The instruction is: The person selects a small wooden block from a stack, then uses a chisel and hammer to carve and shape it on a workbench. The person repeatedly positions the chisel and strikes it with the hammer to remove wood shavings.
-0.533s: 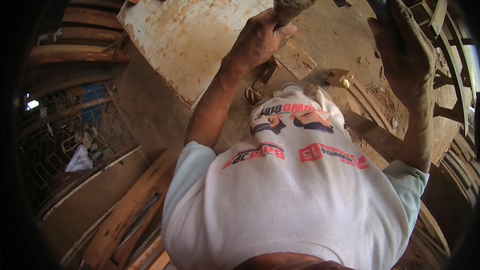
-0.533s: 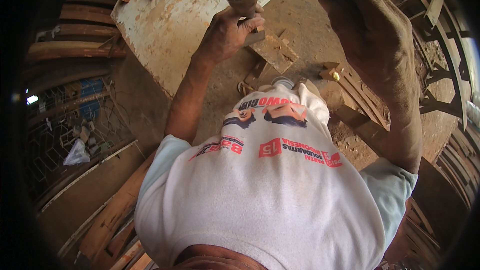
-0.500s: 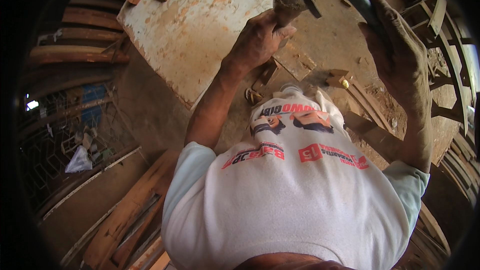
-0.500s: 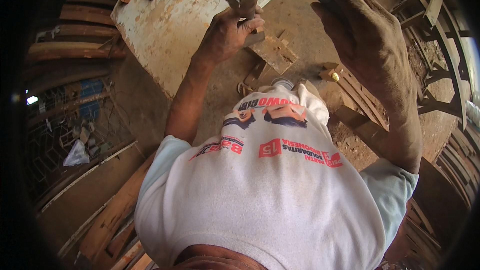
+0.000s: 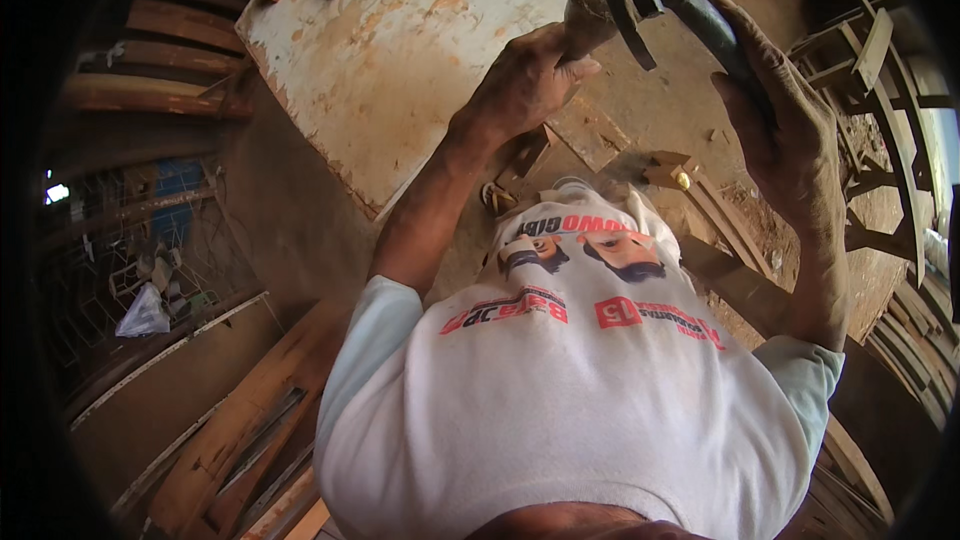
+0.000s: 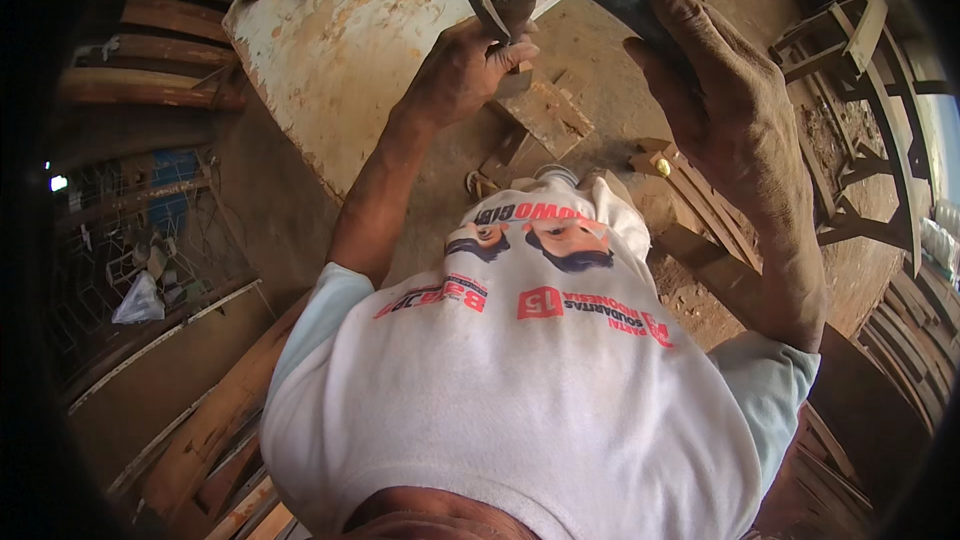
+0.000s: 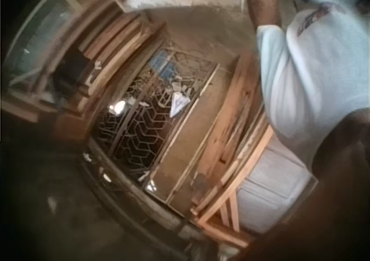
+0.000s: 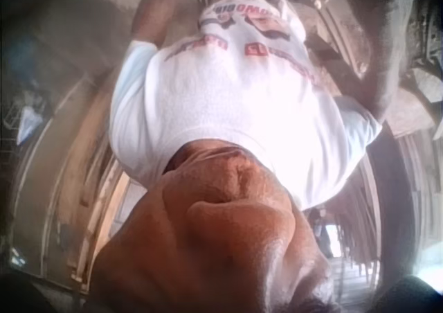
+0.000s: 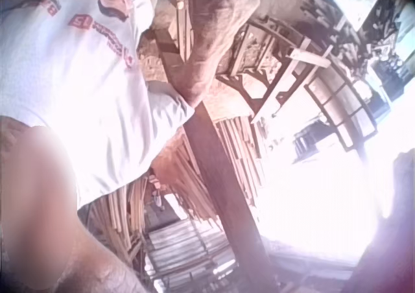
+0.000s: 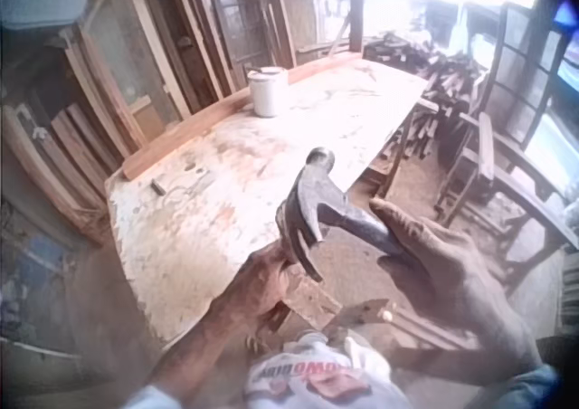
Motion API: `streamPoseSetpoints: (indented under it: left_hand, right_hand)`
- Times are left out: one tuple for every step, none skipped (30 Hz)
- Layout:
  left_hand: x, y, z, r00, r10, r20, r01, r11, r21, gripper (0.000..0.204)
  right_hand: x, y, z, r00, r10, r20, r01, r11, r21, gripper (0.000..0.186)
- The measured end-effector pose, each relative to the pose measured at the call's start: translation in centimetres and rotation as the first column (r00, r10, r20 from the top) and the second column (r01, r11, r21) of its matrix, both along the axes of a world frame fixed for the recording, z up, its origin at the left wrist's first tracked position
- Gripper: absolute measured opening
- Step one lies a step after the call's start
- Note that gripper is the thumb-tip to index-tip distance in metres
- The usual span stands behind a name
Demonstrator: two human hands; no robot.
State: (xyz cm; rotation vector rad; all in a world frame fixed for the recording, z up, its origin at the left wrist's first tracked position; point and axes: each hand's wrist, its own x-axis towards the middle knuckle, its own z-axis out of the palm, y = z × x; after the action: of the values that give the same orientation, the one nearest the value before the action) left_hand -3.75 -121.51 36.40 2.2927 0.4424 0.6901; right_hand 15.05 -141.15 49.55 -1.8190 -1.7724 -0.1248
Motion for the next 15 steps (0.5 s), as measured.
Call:
streamPoseSetpoints:
  left_hand:
    - [-0.1, 0.0, 0.0, 1.0, 0.0, 0.005, 0.0, 1.0, -0.004, 0.03]
    - [-0.2, 0.1, -0.1, 1.0, 0.001, 0.009, -0.001, 1.0, -0.008, 0.029]
    - [-0.4, 0.1, -0.1, 1.0, 0.005, 0.012, -0.005, 1.0, -0.013, 0.029]
    - [-0.3, 0.1, 0.0, 1.0, -0.003, 0.02, 0.004, 1.0, -0.016, 0.028]
    - [-0.2, -0.1, 0.1, 1.0, -0.011, 0.029, 0.011, 1.0, -0.02, 0.028]
    - [-0.1, -0.2, 0.3, 0.999, -0.018, 0.038, 0.019, 1.0, -0.023, 0.028]
    - [-0.1, -0.5, 0.1, 0.999, -0.01, 0.03, 0.011, 0.999, -0.032, 0.027]
    - [0.1, -0.5, -0.1, 1.0, 0.002, 0.018, -0.001, 0.999, -0.039, 0.027]
    - [0.0, -0.6, -0.2, 1.0, 0.012, 0.007, -0.011, 0.999, -0.046, 0.027]
    - [0.0, -0.6, -0.2, 1.0, 0.014, -0.005, -0.015, 0.999, -0.048, 0.027]
    - [-0.2, -0.6, -0.2, 0.999, 0.035, -0.015, -0.035, 0.998, -0.043, 0.026]
    - [-0.4, -0.6, -0.2, 0.998, 0.055, -0.025, -0.056, 0.998, -0.037, 0.026]
    - [-0.4, -0.8, -0.1, 0.999, 0.046, -0.006, -0.046, 0.999, -0.018, 0.026]
    - [-0.7, -0.9, -0.1, 0.999, 0.039, 0.011, -0.039, 0.999, 0.001, 0.025]
    - [-0.8, -0.9, 0.0, 0.999, 0.034, 0.028, -0.034, 0.999, 0.02, 0.025]
  right_hand:
    - [0.3, 0.3, -0.2, 0.995, 0.005, -0.096, 0.0, 0.999, 0.049, 0.051]
    - [0.7, 0.5, -0.2, 0.993, -0.056, -0.106, 0.068, 0.991, 0.113, 0.05]
    - [1.4, 0.6, -0.2, 0.986, -0.113, -0.121, 0.133, 0.975, 0.176, 0.05]
    - [2.1, 0.4, -0.2, 0.975, -0.177, -0.137, 0.205, 0.95, 0.234, 0.049]
    - [2.6, -0.1, 0.0, 0.927, -0.185, -0.325, 0.275, 0.927, 0.256, 0.05]
    - [3.1, 0.2, 0.8, 0.918, -0.093, -0.386, 0.262, 0.873, 0.412, 0.047]
    - [5.3, -0.9, 0.6, 0.869, -0.07, -0.489, 0.295, 0.867, 0.4, 0.046]
    - [5.4, -0.8, 0.7, 0.941, -0.126, -0.315, 0.258, 0.869, 0.422, 0.047]
    - [5.5, -0.8, 0.7, 0.974, -0.182, -0.132, 0.222, 0.866, 0.448, 0.047]
    - [4.4, -0.5, 0.7, 0.982, -0.188, 0.014, 0.172, 0.922, 0.346, 0.049]
    - [2.8, 0.1, 0.5, 0.991, -0.114, 0.076, 0.104, 0.987, 0.123, 0.051]
    - [1.8, 0.5, 0.2, 0.997, -0.033, 0.072, 0.041, 0.993, -0.108, 0.053]
    - [1.3, 0.8, 0.2, 0.997, -0.019, -0.075, 0.003, 0.977, -0.213, 0.055]
    - [1.9, 0.9, -0.3, 0.99, -0.062, -0.13, 0.044, 0.99, -0.135, 0.055]
    - [2.4, 0.6, -1.0, 0.975, -0.108, -0.195, 0.1, 0.994, -0.054, 0.055]
